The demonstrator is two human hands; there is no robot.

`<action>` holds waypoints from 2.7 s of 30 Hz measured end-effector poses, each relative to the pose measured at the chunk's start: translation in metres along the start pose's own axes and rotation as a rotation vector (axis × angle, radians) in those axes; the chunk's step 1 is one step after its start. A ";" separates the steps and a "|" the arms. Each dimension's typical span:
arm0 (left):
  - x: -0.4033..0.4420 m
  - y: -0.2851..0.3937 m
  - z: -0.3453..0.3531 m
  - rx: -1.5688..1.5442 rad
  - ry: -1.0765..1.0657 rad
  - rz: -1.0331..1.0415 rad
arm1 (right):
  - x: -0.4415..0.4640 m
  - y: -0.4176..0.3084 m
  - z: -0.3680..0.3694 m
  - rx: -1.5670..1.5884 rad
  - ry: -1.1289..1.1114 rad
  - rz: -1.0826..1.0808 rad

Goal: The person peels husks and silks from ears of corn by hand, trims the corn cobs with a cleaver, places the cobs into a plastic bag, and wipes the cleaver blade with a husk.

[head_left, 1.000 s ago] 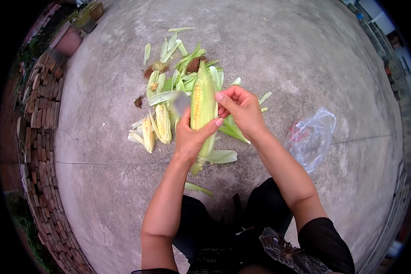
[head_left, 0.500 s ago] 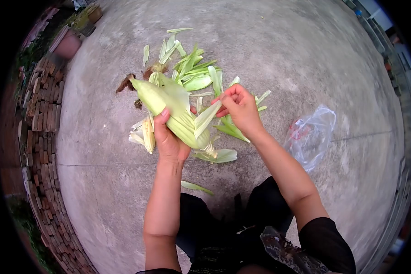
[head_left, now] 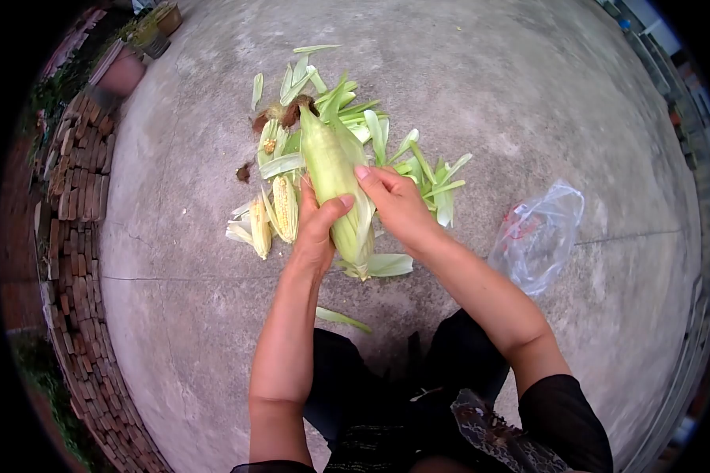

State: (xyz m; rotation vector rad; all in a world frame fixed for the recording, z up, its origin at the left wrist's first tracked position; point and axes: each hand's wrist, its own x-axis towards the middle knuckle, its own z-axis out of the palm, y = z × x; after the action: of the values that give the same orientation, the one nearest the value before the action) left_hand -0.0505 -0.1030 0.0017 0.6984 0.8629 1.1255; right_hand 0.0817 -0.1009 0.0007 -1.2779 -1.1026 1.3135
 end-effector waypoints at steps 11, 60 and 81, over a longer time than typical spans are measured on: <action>0.003 -0.023 0.009 0.578 0.113 0.296 | 0.003 0.006 -0.006 0.004 0.253 -0.189; 0.002 0.005 -0.012 -0.360 0.073 0.078 | -0.006 -0.003 -0.014 0.009 -0.361 0.125; 0.011 -0.001 -0.013 -0.173 0.194 0.222 | 0.008 0.009 -0.028 0.576 0.150 0.194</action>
State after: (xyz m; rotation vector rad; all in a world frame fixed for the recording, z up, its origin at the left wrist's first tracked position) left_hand -0.0593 -0.0920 -0.0078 0.5570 0.8528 1.4669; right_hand 0.1097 -0.0946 -0.0101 -1.0378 -0.4474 1.5092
